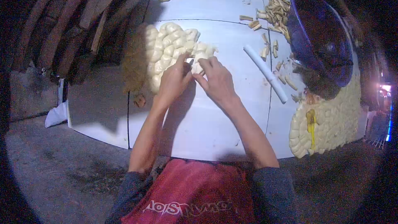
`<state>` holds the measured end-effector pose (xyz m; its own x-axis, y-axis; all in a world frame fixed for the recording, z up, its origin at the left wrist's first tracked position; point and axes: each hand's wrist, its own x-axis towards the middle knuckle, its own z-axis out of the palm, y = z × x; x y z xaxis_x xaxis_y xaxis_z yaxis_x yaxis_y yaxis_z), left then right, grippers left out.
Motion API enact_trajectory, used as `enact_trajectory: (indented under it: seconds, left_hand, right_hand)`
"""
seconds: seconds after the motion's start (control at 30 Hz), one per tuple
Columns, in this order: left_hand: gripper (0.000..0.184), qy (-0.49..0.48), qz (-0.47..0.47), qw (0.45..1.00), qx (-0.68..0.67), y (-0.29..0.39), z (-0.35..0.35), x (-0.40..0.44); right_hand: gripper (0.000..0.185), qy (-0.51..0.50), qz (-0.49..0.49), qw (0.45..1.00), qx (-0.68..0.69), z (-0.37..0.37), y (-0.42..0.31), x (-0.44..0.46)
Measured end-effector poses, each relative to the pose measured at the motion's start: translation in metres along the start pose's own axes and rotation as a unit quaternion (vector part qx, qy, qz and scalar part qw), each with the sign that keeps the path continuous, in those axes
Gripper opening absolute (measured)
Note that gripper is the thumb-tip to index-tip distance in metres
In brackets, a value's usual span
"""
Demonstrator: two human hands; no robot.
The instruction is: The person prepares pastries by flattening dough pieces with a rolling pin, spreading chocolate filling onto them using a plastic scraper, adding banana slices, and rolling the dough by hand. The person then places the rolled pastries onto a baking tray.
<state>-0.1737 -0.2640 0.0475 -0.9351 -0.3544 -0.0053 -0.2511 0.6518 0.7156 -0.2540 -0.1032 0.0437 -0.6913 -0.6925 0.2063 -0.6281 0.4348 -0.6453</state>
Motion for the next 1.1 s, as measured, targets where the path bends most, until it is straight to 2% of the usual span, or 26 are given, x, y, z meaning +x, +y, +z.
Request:
enact_trajectory:
  seconds: [0.07, 0.23, 0.3, 0.33, 0.37, 0.43, 0.5, 0.53, 0.57, 0.6, 0.63, 0.7, 0.73, 0.77, 0.83, 0.93, 1.03, 1.1]
  left_hand:
    - [0.057, -0.01, -0.025, 1.0, -0.004, 0.005, -0.002, 0.003]
    - [0.065, -0.065, -0.092, 0.984, -0.14, 0.004, -0.009, 0.003]
    - [0.063, -0.081, -0.099, 0.974, -0.185, 0.008, -0.012, 0.002]
    - [0.062, -0.066, -0.089, 0.982, -0.152, 0.007, -0.013, 0.004]
    - [0.06, -0.054, -0.05, 0.99, -0.118, 0.009, -0.014, 0.005]
    - [0.058, -0.023, 0.025, 0.998, -0.05, 0.013, -0.019, 0.008]
    - [0.057, -0.014, 0.157, 0.987, 0.012, 0.01, -0.013, 0.013]
    - [0.054, -0.014, 0.208, 0.977, 0.046, 0.009, -0.006, 0.016]
    - [0.052, -0.014, 0.257, 0.963, 0.079, 0.01, 0.0, 0.021]
    - [0.037, -0.042, 0.232, 0.97, 0.065, 0.014, 0.004, 0.026]
    - [0.034, -0.015, 0.23, 0.972, 0.053, 0.014, 0.007, 0.026]
    - [0.029, 0.034, 0.228, 0.973, 0.028, 0.016, 0.013, 0.024]
    - [0.02, 0.067, 0.234, 0.97, 0.02, 0.021, 0.016, 0.023]
    - [0.019, 0.067, 0.236, 0.969, 0.023, 0.021, 0.018, 0.023]
    - [0.018, 0.069, 0.243, 0.967, 0.031, 0.019, 0.018, 0.025]
    - [0.018, 0.049, 0.245, 0.967, 0.058, 0.026, 0.01, 0.024]
    - [0.022, 0.028, 0.232, 0.972, 0.038, 0.024, 0.01, 0.02]
    - [0.027, 0.034, 0.229, 0.972, 0.041, 0.027, 0.012, 0.018]
  right_hand:
    - [0.04, 0.004, -0.036, 0.999, -0.025, 0.001, -0.001, 0.003]
    - [0.037, 0.063, -0.132, 0.986, -0.076, 0.006, 0.003, -0.005]
    - [0.032, 0.062, -0.09, 0.993, -0.037, 0.011, 0.008, -0.004]
    - [0.03, 0.05, -0.067, 0.996, -0.019, 0.011, 0.011, -0.003]
    - [0.028, 0.038, -0.045, 0.998, -0.002, 0.007, 0.007, 0.0]
    - [0.023, 0.0, 0.093, 0.987, 0.133, -0.009, -0.004, -0.001]
    - [0.022, -0.016, 0.216, 0.945, 0.245, -0.023, -0.009, -0.006]
    - [0.022, 0.052, 0.254, 0.877, 0.406, -0.015, 0.0, -0.013]
    - [0.023, 0.068, 0.266, 0.825, 0.494, -0.017, 0.013, -0.018]
    - [0.025, 0.062, 0.257, 0.829, 0.493, -0.022, 0.022, -0.022]
    - [0.027, 0.058, 0.247, 0.833, 0.491, -0.026, 0.03, -0.024]
    - [0.029, 0.044, 0.288, 0.906, 0.307, -0.03, -0.003, -0.014]
    - [0.031, 0.037, 0.305, 0.928, 0.21, -0.032, -0.014, -0.012]
    - [0.035, 0.084, 0.08, 0.992, 0.047, -0.024, 0.009, -0.016]
    - [0.032, 0.066, 0.077, 0.995, 0.003, -0.011, 0.026, -0.014]
    - [0.027, 0.005, 0.253, 0.951, 0.18, -0.018, 0.024, -0.018]
    - [0.025, 0.08, 0.249, 0.906, 0.333, -0.005, 0.047, -0.029]
    - [0.025, 0.075, 0.278, 0.85, 0.442, -0.024, 0.015, -0.017]
